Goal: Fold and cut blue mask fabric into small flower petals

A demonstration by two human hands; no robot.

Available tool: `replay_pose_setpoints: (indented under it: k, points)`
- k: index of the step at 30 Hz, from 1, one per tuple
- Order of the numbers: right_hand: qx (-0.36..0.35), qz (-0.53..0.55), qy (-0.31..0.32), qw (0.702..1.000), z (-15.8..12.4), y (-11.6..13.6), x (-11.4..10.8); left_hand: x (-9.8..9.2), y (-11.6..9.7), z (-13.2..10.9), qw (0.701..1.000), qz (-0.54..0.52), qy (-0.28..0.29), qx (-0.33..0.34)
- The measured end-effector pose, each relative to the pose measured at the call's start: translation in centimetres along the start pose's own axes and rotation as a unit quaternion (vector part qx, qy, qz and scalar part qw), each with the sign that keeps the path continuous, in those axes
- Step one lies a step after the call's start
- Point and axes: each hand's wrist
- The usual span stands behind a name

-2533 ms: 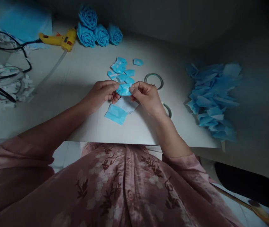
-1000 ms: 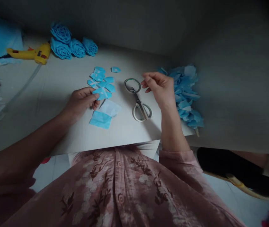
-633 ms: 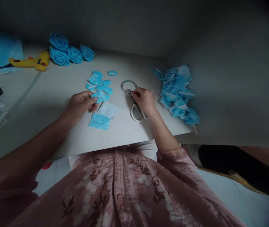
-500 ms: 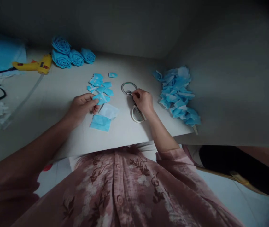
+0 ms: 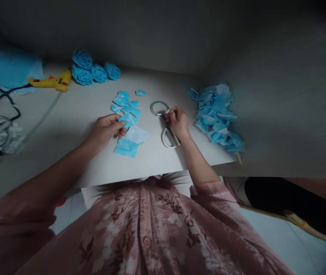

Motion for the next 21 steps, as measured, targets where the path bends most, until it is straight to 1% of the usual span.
replay_pose_setpoints:
  k: [2, 3, 5, 7, 9, 11, 13, 16, 21]
  points:
    - [-0.030, 0.024, -0.025, 0.999, -0.4, 0.5, -0.1, 0.0, 0.0, 0.0, 1.000, -0.004, 0.000, -0.002]
    - [-0.057, 0.033, -0.042, 0.997, -0.8, 1.0, -0.3, -0.1, 0.1, 0.0, 1.000, -0.005, 0.001, -0.004]
    - [-0.105, 0.043, -0.055, 0.992, -1.6, 2.3, -0.6, -0.1, 0.1, 0.0, 1.000, -0.006, 0.000, -0.013]
    - [-0.207, 0.031, -0.071, 0.975, -2.7, 3.9, -0.9, 0.0, 0.0, -0.1, 1.000, -0.007, 0.005, -0.023]
    - [-0.314, 0.015, -0.089, 0.945, -3.6, 5.6, -1.1, 0.1, -0.1, -0.2, 0.999, -0.011, 0.018, -0.032]
    - [-0.426, -0.010, -0.114, 0.897, -4.2, 7.1, -0.9, 0.2, -0.2, -0.4, 0.998, -0.016, 0.033, -0.043]
    - [-0.501, -0.026, -0.129, 0.855, -4.4, 8.0, -0.5, 0.4, -0.4, -0.5, 0.997, -0.021, 0.041, -0.057]
    - [-0.550, -0.047, -0.154, 0.819, -4.3, 8.5, 0.6, 0.5, -0.7, -0.6, 0.996, -0.027, 0.047, -0.071]
    - [-0.575, -0.088, -0.214, 0.785, -4.1, 8.2, 1.7, 1.1, -1.5, -0.8, 0.994, -0.026, 0.047, -0.093]
Point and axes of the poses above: each hand's wrist, its own z-axis towards the middle knuckle, its own x-axis out of the palm, y = z × x, and after that the axes turned 15 degrees about -z, right-handed
